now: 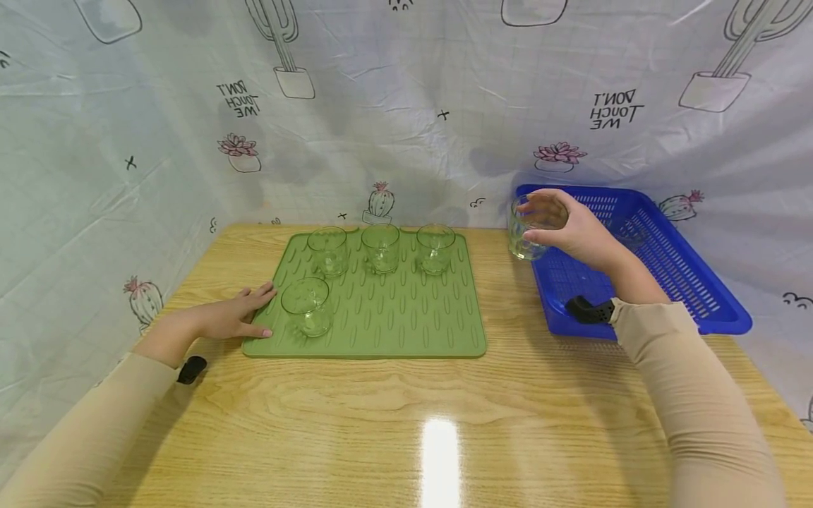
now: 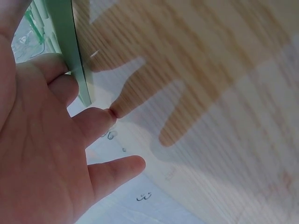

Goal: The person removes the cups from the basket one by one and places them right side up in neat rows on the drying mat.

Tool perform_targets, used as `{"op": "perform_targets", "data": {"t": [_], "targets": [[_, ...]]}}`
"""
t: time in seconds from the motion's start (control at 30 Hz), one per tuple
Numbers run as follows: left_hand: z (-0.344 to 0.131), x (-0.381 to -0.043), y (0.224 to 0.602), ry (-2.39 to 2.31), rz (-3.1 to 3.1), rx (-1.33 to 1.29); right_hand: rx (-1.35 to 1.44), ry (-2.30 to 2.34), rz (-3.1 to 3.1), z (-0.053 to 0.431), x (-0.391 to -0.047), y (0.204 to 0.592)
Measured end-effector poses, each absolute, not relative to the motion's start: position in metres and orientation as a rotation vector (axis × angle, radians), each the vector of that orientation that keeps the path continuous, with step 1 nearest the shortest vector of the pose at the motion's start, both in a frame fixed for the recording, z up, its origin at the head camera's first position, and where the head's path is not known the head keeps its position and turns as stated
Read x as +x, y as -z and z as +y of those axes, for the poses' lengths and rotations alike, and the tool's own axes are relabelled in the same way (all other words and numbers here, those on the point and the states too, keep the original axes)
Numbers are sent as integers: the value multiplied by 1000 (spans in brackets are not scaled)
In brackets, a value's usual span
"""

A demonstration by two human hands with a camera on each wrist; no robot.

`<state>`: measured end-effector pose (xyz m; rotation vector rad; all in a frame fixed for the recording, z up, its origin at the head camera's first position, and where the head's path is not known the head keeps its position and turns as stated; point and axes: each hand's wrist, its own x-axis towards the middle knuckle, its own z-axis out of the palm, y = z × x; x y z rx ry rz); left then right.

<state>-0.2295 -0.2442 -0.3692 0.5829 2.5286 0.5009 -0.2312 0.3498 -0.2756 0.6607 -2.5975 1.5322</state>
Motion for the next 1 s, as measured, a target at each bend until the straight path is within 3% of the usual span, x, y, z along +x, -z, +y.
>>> {"op": "perform_targets", "data": {"t": [0.4, 1.0], "targets": [[-242, -226, 365, -530, 2531, 578, 898, -1709, -2496, 308, -229, 281], [-244, -229, 367, -526, 2525, 575, 854, -1734, -2477, 242, -223, 294]]}}
